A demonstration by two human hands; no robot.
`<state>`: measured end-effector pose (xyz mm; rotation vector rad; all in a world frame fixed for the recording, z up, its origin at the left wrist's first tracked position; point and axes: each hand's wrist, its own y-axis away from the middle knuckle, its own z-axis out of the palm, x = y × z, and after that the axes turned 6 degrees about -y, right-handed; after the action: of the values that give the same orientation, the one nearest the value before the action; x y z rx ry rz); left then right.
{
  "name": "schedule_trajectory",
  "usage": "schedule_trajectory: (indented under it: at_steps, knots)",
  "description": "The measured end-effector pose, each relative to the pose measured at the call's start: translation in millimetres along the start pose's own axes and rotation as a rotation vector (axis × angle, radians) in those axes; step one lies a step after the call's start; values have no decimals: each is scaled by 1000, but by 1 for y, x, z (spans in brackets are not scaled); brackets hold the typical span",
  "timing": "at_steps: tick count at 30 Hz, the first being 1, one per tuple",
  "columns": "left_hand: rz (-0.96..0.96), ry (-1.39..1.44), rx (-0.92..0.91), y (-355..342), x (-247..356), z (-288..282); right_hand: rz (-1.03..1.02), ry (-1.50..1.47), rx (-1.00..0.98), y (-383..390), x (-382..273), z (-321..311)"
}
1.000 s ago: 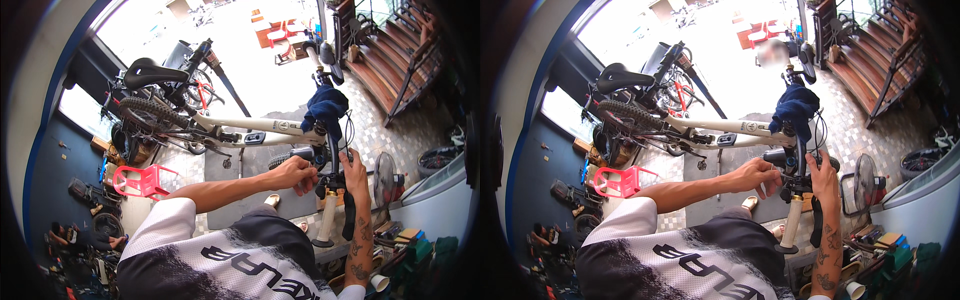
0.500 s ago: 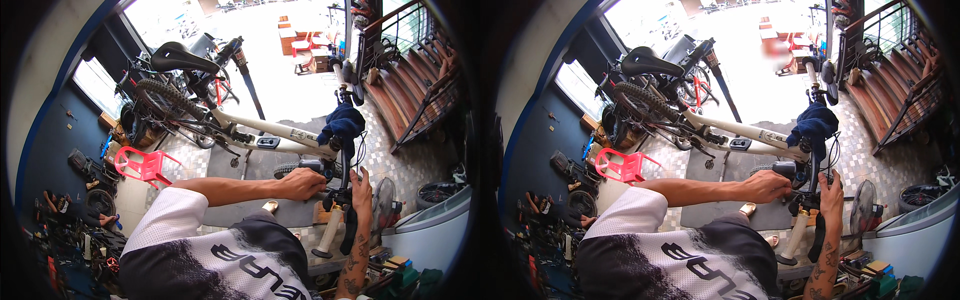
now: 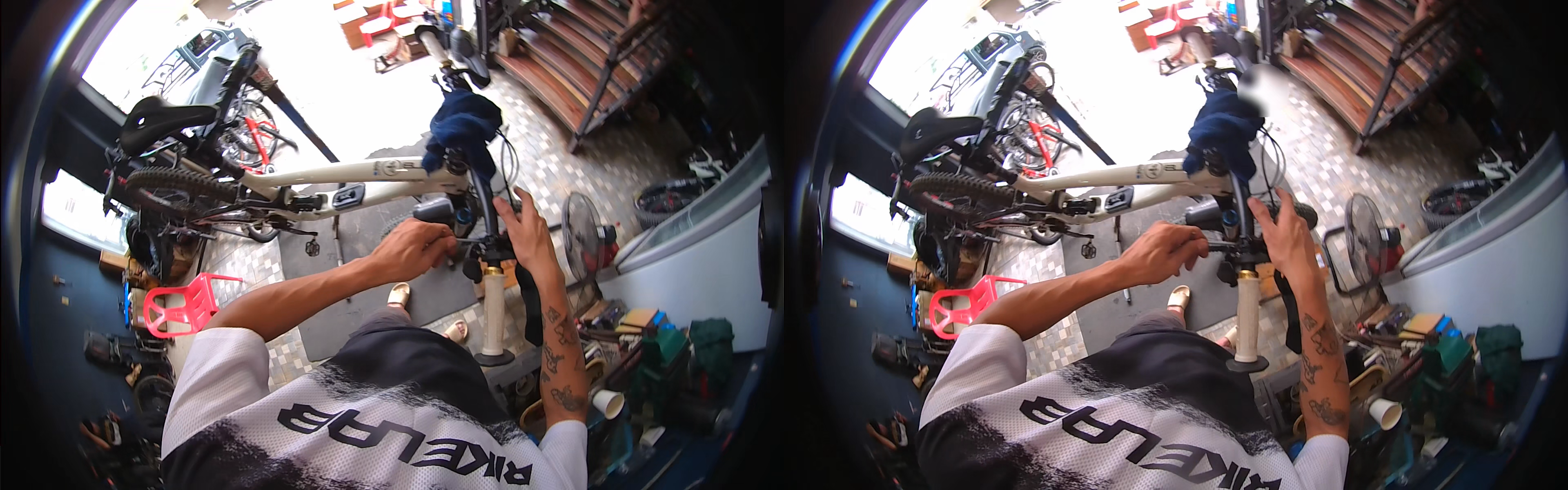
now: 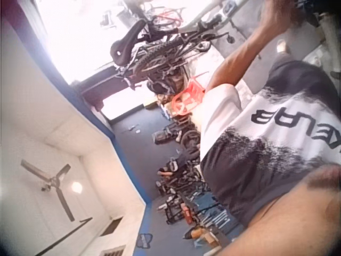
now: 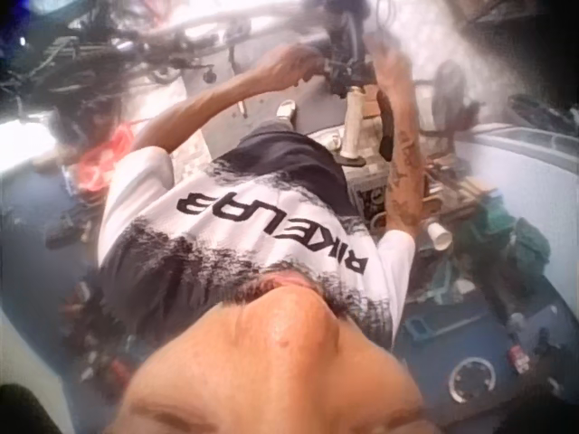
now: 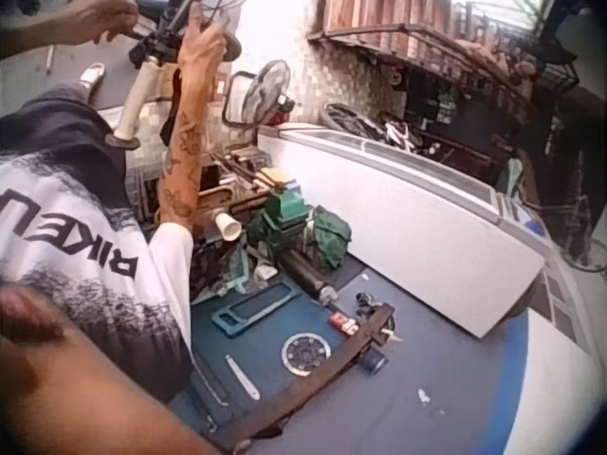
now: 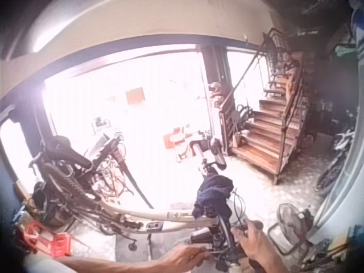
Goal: The person works on a bicycle's handlebar and brake assembly in a workshop. They use a syringe to inject fluid into the brake system, wipe the handlebar with a cloth, and adjust components with an Allen key. The bicycle is mounted on a repair stand.
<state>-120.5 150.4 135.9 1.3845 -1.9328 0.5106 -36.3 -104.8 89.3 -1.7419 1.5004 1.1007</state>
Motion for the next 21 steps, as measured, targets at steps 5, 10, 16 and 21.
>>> schedule_trajectory:
  at_steps: [5, 10, 16, 21]
  knots:
    - [142, -166, 119, 3, 1, 7, -114, 67, 95, -1, 2, 7]
    - [344, -295, 278, 4, -6, 13, -49, 28, 45, -2, 1, 4]
    - [551, -539, 312, -5, -28, 14, 8, -32, 19, 1, 0, 1]
    - [698, -583, 333, -14, -36, 10, -42, -8, 67, 2, -4, 1]
